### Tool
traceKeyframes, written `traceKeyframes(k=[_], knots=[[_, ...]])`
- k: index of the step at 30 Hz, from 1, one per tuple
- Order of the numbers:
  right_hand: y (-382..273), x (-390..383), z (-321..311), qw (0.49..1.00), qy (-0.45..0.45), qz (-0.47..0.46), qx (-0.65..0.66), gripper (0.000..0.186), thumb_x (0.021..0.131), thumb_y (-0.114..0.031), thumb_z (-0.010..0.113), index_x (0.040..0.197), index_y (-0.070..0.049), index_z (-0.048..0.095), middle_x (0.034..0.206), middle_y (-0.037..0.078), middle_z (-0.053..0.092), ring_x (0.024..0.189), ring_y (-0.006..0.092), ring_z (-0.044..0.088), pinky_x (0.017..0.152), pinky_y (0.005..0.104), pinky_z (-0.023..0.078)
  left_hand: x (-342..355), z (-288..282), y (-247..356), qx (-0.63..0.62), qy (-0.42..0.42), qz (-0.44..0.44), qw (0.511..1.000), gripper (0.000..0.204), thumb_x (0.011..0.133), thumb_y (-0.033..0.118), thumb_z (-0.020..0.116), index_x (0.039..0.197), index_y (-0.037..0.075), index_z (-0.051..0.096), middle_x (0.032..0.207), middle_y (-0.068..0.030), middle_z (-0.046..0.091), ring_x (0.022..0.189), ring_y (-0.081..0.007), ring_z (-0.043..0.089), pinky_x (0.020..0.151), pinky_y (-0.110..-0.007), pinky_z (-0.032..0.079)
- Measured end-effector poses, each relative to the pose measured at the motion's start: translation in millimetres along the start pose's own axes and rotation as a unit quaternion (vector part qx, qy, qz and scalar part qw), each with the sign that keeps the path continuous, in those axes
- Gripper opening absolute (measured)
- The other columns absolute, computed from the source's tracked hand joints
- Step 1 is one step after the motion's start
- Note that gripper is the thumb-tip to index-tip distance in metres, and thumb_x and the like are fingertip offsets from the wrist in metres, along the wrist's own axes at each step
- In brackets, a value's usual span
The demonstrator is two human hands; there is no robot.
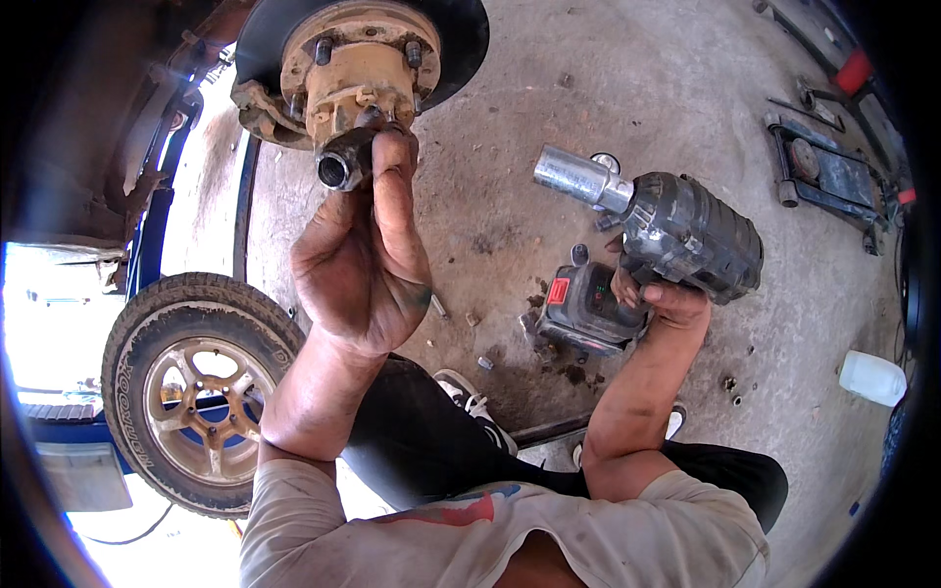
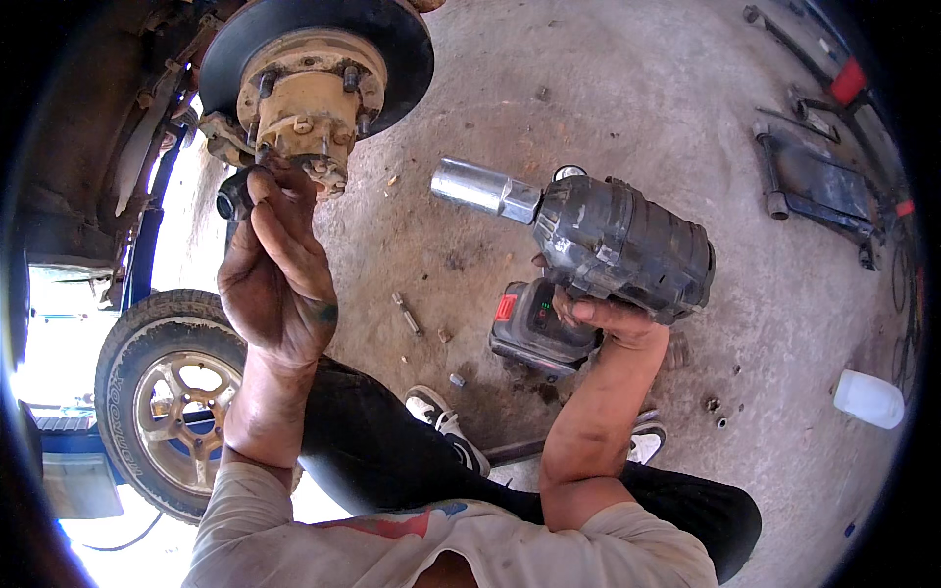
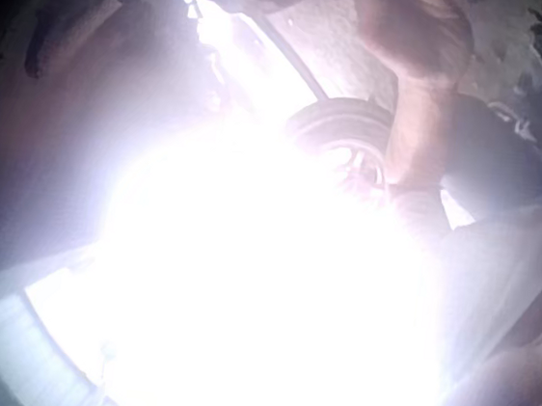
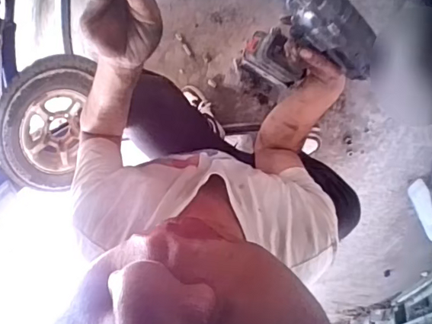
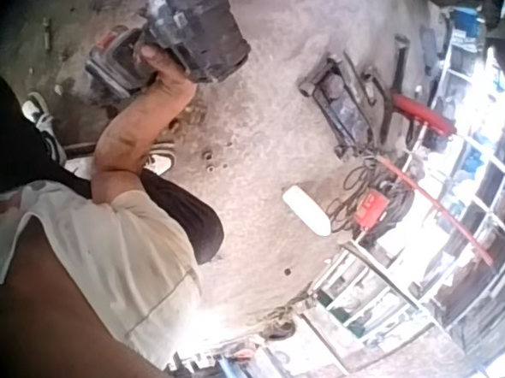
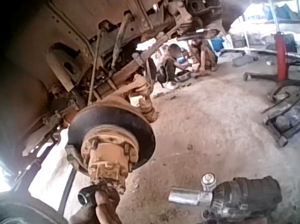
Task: The person uses a ratchet and an impact wrench to loosen and remove bolts from a vehicle's wheel hub. They then spray a small metal part with a lubricant and inspect it.
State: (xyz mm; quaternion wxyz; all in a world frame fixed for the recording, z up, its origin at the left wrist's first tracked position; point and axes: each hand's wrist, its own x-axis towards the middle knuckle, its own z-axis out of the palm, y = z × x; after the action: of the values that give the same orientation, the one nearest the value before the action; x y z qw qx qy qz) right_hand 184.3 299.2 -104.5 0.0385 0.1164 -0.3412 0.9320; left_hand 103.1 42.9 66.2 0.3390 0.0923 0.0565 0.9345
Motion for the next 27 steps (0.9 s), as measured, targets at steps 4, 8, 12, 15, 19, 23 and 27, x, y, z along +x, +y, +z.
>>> traceKeyframes(k=[4,8,12,15,19,23,27], knots=[[-5.6,5.6,21.1,0.997,0.041,-0.006,-0.059,0.071,0.06,-0.015,0.079,0.117,0.014,0.048,0.076,0.014,0.057,0.051,0.0175,0.054,0.047,0.0286,0.041,-2.8,-1.3,0.1,0.006,0.006,0.017,1.0,0.036,0.092,0.001,0.048,0.126,-0.006,0.04,0.116,-0.0124,0.056,0.112,-0.0188,0.059,0.095,-0.024,0.052],[2.2,5.0,-2.7,0.999,-0.025,0.019,-0.032,0.074,0.062,-0.012,0.082,0.123,0.009,0.045,0.093,0.021,0.061,0.055,0.0183,0.057,0.047,0.0291,0.043,-5.9,-1.4,-1.0,-0.002,0.012,0.025,1.0,0.036,0.092,0.005,0.053,0.126,-0.005,0.043,0.114,-0.0124,0.057,0.101,-0.0178,0.064,0.086,-0.023,0.056],[6.3,2.6,-1.5,1.0,-0.012,0.008,-0.016,0.077,0.063,-0.012,0.083,0.126,0.007,0.043,0.098,0.022,0.061,0.055,0.0184,0.058,0.048,0.0296,0.043,-7.8,-0.1,-2.9,0.018,0.028,0.014,0.999,0.037,0.092,0.014,0.057,0.124,-0.001,0.046,0.102,-0.0094,0.062,0.092,-0.0146,0.067,0.078,-0.022,0.058],[10.3,0.3,-5.0,1.0,-0.009,0.005,-0.009,0.079,0.063,-0.012,0.083,0.128,0.007,0.042,0.098,0.023,0.061,0.055,0.0193,0.058,0.048,0.0309,0.044,-8.7,2.4,-4.2,0.048,0.027,0.004,0.998,0.038,0.093,0.021,0.056,0.122,-0.001,0.047,0.096,-0.0088,0.063,0.083,-0.0128,0.067,0.068,-0.02,0.059],[11.6,-2.8,-5.8,1.0,0.002,0.025,0.013,0.081,0.062,-0.011,0.083,0.129,0.006,0.04,0.102,0.025,0.06,0.056,0.0204,0.058,0.048,0.0323,0.044,-12.7,3.5,-7.2,0.066,0.031,0.013,0.997,0.035,0.095,0.022,0.053,0.119,-0.003,0.046,0.088,-0.0111,0.063,0.069,-0.0123,0.065,0.054,-0.02,0.057],[13.9,-5.5,-13.0,0.999,0.002,0.042,0.017,0.083,0.06,-0.01,0.083,0.13,0.005,0.041,0.108,0.026,0.06,0.056,0.0202,0.058,0.047,0.0321,0.043,-14.4,5.3,-8.9,0.052,0.023,0.009,0.998,0.034,0.095,0.023,0.052,0.115,-0.004,0.045,0.084,-0.0127,0.062,0.064,-0.0133,0.064,0.047,-0.02,0.056],[14.9,-5.3,-16.4,0.999,-0.003,0.05,0.009,0.083,0.059,-0.009,0.083,0.13,0.005,0.041,0.11,0.026,0.06,0.056,0.0199,0.058,0.047,0.0317,0.043,-15.1,9.8,-9.2,0.038,0.028,0.006,0.999,0.033,0.095,0.022,0.053,0.113,-0.005,0.046,0.081,-0.0147,0.063,0.058,-0.0145,0.063,0.042,-0.021,0.054]])
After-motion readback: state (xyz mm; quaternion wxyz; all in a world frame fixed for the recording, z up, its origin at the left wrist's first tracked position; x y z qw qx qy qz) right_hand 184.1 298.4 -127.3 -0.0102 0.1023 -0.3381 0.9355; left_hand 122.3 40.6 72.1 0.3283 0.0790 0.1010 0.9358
